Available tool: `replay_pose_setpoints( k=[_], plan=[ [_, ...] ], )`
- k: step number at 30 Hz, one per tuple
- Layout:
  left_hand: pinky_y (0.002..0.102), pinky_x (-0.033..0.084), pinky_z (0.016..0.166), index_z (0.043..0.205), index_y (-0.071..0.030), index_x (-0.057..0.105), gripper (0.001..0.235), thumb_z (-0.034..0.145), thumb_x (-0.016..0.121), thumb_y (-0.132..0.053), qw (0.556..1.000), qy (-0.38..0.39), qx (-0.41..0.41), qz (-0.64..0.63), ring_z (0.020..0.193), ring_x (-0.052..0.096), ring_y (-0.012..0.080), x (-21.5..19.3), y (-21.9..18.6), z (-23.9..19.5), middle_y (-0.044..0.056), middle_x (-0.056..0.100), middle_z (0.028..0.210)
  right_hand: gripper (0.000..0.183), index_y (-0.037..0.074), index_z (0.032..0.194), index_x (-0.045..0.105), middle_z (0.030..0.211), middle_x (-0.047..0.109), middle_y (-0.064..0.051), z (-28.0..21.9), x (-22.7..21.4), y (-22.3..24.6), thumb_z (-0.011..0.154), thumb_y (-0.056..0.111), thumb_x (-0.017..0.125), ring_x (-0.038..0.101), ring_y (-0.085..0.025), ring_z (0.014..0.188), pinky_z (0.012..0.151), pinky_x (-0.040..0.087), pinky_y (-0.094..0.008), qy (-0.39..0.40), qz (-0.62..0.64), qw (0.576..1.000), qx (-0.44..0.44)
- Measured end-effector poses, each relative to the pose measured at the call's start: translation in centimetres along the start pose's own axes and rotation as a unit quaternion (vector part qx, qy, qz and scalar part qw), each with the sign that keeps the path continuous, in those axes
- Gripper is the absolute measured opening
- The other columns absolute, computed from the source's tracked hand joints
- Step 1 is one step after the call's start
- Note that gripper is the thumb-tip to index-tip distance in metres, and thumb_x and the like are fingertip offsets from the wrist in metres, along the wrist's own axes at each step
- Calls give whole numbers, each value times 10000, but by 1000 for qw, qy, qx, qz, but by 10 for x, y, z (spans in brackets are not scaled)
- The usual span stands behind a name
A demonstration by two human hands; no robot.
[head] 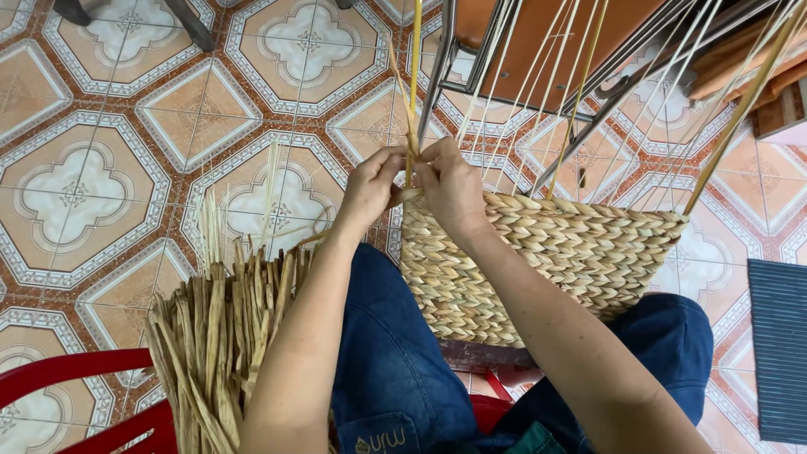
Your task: The person sits on the floor with a partially woven water hyacinth basket on their lap and weaves strips over and under the upright stakes, pulling each strip tight and tucking the ends along the rim. They take new strips from a pile beside them and press the woven rows down as they work around the basket.
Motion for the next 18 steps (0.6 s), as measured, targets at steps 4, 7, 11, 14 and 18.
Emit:
replay_pose_setpoints(
  k=[4,7,11,14,18],
  plan=[
    [256,439,528,1407,-179,601,398,1061,442,-293,998,53,-7,-28,541,474,86,4,-26,-4,20,751,1153,116,21,952,670,769,763,-129,17,7,-4,921,127,705,757,-233,670,641,591,-368,12,-48,999,5],
    [129,554,881,1427,-85,594,415,1082,468,-277,971,130,8,-200,1043,657,-90,18,-14,0,-37,692,1292,112,40,926,719,767,767,-135,27,19,-19,923,143,675,764,-255,688,693,598,-388,51,-85,994,39],
    [165,522,713,1323,-59,639,307,1090,532,-228,960,109,-42,-254,823,632,7,25,17,0,-9,712,1091,149,108,971,770,847,754,-170,29,30,-17,905,192,666,738,-327,796,748,578,-455,87,-191,977,28],
    [184,409,555,1173,-43,683,221,1087,571,-212,964,55,-10,-258,640,509,33,28,35,4,-17,631,879,176,118,1010,773,887,743,-190,23,40,-16,938,226,654,725,-360,841,759,574,-482,100,-262,960,10],
    [251,317,406,1037,-54,663,205,1077,564,-230,940,-114,-47,-319,489,439,106,17,53,-6,41,576,712,202,97,1113,744,927,742,-210,8,37,5,1008,203,607,734,-364,830,765,586,-474,143,-300,943,-32]
  ],
)
Point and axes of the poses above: each hand's wrist, its own z-axis towards the middle knuckle, its own x-axis out of the palm, y = z × x, the point moved 10 cm from there along z, towards the middle knuckle
